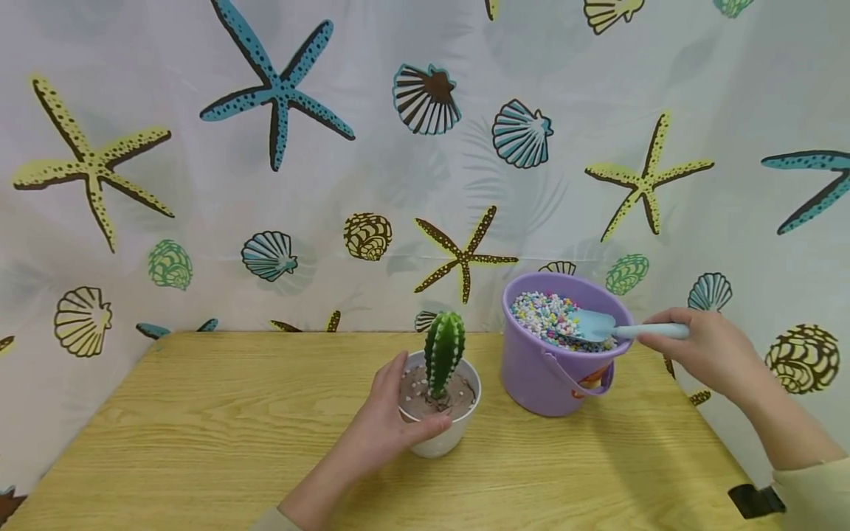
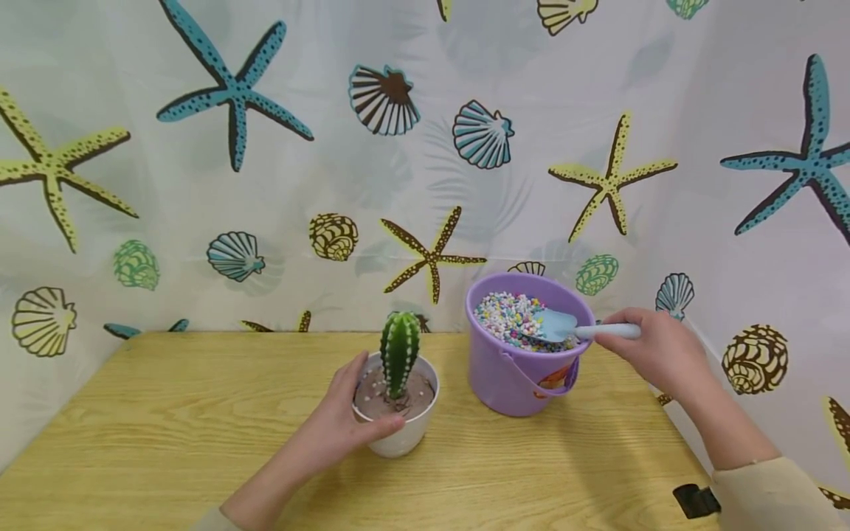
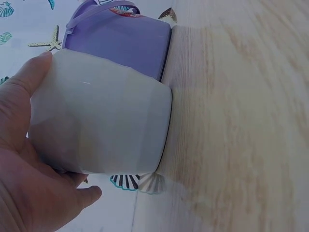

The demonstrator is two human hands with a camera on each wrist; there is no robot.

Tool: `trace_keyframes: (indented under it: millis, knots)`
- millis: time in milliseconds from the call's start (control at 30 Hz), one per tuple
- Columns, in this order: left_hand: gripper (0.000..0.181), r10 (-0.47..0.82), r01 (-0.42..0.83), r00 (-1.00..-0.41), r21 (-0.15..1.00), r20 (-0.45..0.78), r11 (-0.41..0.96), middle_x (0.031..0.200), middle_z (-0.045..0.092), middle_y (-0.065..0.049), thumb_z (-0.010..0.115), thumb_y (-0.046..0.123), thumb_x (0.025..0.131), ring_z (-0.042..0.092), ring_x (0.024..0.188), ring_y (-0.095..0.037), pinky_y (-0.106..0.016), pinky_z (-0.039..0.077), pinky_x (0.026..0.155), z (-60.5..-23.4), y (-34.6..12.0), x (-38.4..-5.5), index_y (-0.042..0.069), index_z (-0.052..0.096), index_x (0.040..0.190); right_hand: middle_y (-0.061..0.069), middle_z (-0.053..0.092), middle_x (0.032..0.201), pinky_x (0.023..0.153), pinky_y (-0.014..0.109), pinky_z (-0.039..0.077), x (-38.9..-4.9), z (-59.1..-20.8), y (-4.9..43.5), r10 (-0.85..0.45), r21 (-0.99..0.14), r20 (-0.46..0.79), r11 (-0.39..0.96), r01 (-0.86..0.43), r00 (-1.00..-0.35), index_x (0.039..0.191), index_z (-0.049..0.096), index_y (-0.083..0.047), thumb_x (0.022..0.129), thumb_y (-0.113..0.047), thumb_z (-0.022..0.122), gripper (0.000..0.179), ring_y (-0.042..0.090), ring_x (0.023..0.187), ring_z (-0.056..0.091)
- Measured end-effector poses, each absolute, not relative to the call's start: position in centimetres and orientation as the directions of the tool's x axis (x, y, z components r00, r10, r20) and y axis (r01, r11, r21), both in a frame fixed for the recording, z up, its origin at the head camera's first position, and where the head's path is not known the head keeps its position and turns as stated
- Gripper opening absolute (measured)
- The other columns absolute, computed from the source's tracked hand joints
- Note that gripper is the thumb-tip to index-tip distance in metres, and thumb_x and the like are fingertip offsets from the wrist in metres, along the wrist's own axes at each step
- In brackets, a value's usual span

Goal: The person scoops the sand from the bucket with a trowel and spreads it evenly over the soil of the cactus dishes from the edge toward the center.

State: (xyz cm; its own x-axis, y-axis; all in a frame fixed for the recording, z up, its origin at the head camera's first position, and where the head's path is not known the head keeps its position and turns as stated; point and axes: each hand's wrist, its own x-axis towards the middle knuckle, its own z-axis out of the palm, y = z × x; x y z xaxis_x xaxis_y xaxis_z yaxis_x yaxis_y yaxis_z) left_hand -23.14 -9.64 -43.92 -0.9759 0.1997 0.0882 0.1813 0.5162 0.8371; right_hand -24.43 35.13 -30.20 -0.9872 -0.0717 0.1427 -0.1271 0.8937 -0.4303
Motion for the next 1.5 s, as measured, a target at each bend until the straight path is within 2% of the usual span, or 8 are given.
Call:
trace_keyframes:
  millis: [167,367,533,733,967,1333,1500]
  knots:
    - [0.133,0.191,0.165,-0.978,0.851,0.078,0.499,0.178,0.021,-0.023,0.094,0.063,0.083,0.038,0.156,-0.049,-0.068,0.037,0.122,-44.0,-9.7,-23.2,0.010,0.016,0.177,0.003,0.067,0.087,0.054,0.033,0.038,-24.4,-28.9,35.2,-0.107,-0.413,0.104,0.900,-0.141,-0.989,0.131,0.075,0.000,0.108,-0.043,0.073,0.049,0.022,0.069,0.046]
    - [0.133,0.180,0.140,-0.982,0.860,0.058,0.490,0.179,0.023,-0.023,0.094,0.063,0.082,0.038,0.156,-0.050,-0.070,0.036,0.122,-44.0,-9.7,-23.2,0.014,0.016,0.178,0.004,0.069,0.092,0.060,0.036,0.042,-24.6,-28.2,34.8,-0.123,-0.396,0.086,0.906,-0.147,-0.989,0.128,0.077,-0.001,0.106,-0.044,0.075,0.048,0.023,0.076,0.051]
    - [0.132,0.182,0.135,-0.982,0.867,0.053,0.479,0.178,0.023,-0.024,0.094,0.062,0.083,0.037,0.156,-0.051,-0.071,0.035,0.122,-44.0,-9.7,-23.1,0.015,0.015,0.178,0.004,0.064,0.086,0.059,0.035,0.041,-24.9,-28.4,34.3,-0.120,-0.408,0.074,0.902,-0.140,-0.990,0.128,0.077,-0.001,0.105,-0.043,0.076,0.048,0.022,0.072,0.048]
    - [0.132,0.185,0.141,-0.981,0.868,0.058,0.476,0.178,0.023,-0.024,0.094,0.061,0.083,0.036,0.157,-0.050,-0.070,0.035,0.123,-44.0,-9.7,-23.1,0.013,0.016,0.178,0.004,0.062,0.084,0.058,0.035,0.039,-25.2,-28.7,34.0,-0.117,-0.416,0.081,0.899,-0.141,-0.990,0.128,0.077,0.001,0.105,-0.042,0.076,0.048,0.022,0.072,0.046]
    - [0.132,0.183,0.148,-0.981,0.866,0.067,0.478,0.178,0.024,-0.025,0.095,0.060,0.083,0.036,0.157,-0.049,-0.069,0.035,0.123,-44.0,-9.6,-23.3,0.011,0.017,0.177,0.008,0.071,0.101,0.066,0.037,0.044,-25.7,-29.4,33.3,-0.109,-0.409,0.093,0.902,-0.138,-0.990,0.129,0.077,-0.001,0.106,-0.044,0.076,0.049,0.025,0.082,0.055]
    - [0.132,0.184,0.145,-0.981,0.862,0.061,0.486,0.178,0.023,-0.024,0.094,0.062,0.083,0.036,0.157,-0.050,-0.070,0.035,0.123,-44.0,-9.5,-23.3,0.014,0.016,0.177,0.008,0.071,0.094,0.060,0.038,0.043,-25.9,-30.0,32.4,-0.109,-0.416,0.151,0.895,-0.163,-0.983,0.126,0.076,0.000,0.105,-0.038,0.077,0.044,0.023,0.072,0.053]
    - [0.131,0.188,0.157,-0.979,0.863,0.074,0.480,0.178,0.023,-0.024,0.094,0.060,0.083,0.036,0.157,-0.050,-0.069,0.035,0.123,-44.1,-9.5,-23.4,0.012,0.017,0.177,0.009,0.076,0.104,0.063,0.038,0.046,-26.1,-30.6,31.6,-0.116,-0.440,0.144,0.882,-0.169,-0.983,0.124,0.078,-0.001,0.106,-0.040,0.076,0.044,0.024,0.079,0.057]
